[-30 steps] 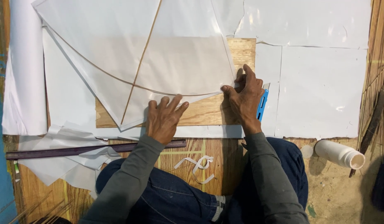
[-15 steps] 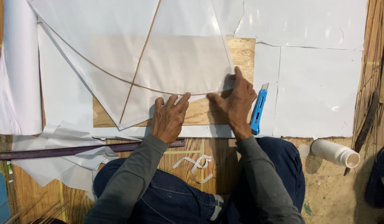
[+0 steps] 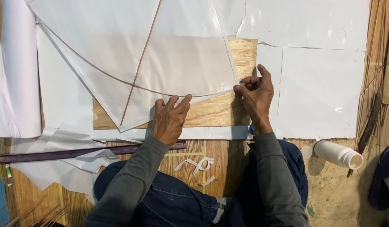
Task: The person applies glue to the edges of a white kite frame and presses the material to secure it. They smooth the surface and trim excess material with a utility knife.
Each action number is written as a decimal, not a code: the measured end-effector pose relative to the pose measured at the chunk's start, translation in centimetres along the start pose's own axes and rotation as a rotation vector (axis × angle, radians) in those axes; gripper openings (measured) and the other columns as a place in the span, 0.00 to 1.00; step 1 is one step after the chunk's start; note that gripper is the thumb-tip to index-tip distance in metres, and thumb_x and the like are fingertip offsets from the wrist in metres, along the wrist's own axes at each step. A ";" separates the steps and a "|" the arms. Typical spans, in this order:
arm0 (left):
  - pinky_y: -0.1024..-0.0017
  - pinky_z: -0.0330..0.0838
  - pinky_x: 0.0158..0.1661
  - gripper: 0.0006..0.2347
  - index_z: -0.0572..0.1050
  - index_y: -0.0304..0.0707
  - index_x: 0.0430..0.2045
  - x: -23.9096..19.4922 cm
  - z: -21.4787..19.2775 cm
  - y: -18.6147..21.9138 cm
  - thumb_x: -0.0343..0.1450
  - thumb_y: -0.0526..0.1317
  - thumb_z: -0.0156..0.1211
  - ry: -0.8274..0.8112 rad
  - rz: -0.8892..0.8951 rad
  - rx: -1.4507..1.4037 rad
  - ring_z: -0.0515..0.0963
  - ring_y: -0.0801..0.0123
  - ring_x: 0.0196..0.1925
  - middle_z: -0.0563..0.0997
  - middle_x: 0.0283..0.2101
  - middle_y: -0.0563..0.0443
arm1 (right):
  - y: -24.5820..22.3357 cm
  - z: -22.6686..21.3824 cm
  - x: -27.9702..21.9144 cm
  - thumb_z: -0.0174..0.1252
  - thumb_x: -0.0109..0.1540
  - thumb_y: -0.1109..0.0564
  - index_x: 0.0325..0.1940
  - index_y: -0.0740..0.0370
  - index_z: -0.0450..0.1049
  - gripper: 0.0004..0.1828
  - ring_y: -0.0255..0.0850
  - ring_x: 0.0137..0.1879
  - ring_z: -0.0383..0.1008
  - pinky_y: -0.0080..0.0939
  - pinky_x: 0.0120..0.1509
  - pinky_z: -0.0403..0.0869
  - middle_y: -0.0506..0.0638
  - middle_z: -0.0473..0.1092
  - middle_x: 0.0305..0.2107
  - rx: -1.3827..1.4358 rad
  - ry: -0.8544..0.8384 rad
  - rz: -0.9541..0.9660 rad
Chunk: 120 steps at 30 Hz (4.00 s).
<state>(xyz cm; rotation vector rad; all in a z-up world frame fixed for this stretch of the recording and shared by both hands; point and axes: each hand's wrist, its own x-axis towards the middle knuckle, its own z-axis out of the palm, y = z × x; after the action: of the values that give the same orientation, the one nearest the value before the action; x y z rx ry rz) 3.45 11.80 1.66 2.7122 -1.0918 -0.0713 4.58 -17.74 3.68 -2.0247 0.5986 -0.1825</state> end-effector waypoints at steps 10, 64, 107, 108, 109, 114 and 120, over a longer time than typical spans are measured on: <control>0.50 0.57 0.50 0.12 0.79 0.38 0.50 0.0 0.6 -0.2 0.73 0.34 0.63 0.027 -0.002 -0.018 0.67 0.56 0.61 0.74 0.65 0.55 | -1.4 1.0 -1.4 0.65 0.66 0.61 0.73 0.75 0.55 0.36 0.43 0.43 0.77 0.45 0.51 0.75 0.55 0.76 0.38 0.028 -0.003 -0.062; 0.60 0.59 0.44 0.10 0.73 0.40 0.32 9.1 1.1 -0.5 0.66 0.28 0.69 0.314 -0.008 -0.116 0.67 0.63 0.37 0.67 0.33 0.54 | 1.2 2.6 -4.5 0.61 0.61 0.66 0.72 0.65 0.65 0.33 0.43 0.57 0.78 0.43 0.66 0.70 0.50 0.80 0.46 -0.249 -0.052 -0.724; 0.21 0.38 0.64 0.08 0.78 0.35 0.44 1.5 -0.7 -1.0 0.72 0.32 0.63 0.162 -0.325 -0.361 0.63 0.44 0.70 0.69 0.65 0.42 | 2.0 5.8 -7.1 0.53 0.69 0.48 0.78 0.55 0.60 0.33 0.44 0.76 0.61 0.59 0.82 0.47 0.48 0.67 0.67 -0.622 -0.165 -0.810; 0.20 0.42 0.63 0.06 0.79 0.35 0.39 1.0 -0.1 -1.3 0.70 0.33 0.66 0.166 -0.350 -0.323 0.65 0.45 0.68 0.70 0.62 0.43 | 2.1 5.8 -7.2 0.53 0.69 0.47 0.78 0.55 0.60 0.33 0.44 0.76 0.61 0.58 0.82 0.47 0.48 0.68 0.67 -0.631 -0.159 -0.811; 0.20 0.42 0.63 0.06 0.79 0.35 0.39 0.6 0.0 -1.4 0.70 0.33 0.66 0.166 -0.348 -0.323 0.65 0.45 0.68 0.70 0.62 0.43 | 2.2 5.8 -7.1 0.53 0.69 0.47 0.78 0.55 0.60 0.33 0.44 0.76 0.61 0.58 0.82 0.47 0.48 0.68 0.67 -0.631 -0.158 -0.811; 0.22 0.44 0.63 0.05 0.76 0.40 0.34 -1.4 0.6 -1.7 0.71 0.38 0.67 0.150 -0.380 -0.185 0.68 0.52 0.61 0.70 0.54 0.52 | 2.4 5.8 -7.0 0.52 0.70 0.46 0.77 0.56 0.61 0.32 0.43 0.75 0.62 0.58 0.82 0.48 0.49 0.69 0.66 -0.615 -0.129 -0.833; 0.22 0.42 0.63 0.05 0.74 0.39 0.32 -2.9 2.6 -2.6 0.77 0.38 0.59 0.211 -0.430 -0.206 0.68 0.51 0.59 0.69 0.52 0.52 | 2.3 5.8 -7.0 0.51 0.69 0.46 0.77 0.56 0.62 0.32 0.43 0.75 0.62 0.58 0.82 0.49 0.50 0.69 0.65 -0.634 -0.108 -0.869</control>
<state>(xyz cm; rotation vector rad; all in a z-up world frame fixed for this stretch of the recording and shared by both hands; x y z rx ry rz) 2.78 15.18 -1.55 2.6411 -0.4090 0.0325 -0.14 -10.77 -0.45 -2.7810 -0.3900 -0.4301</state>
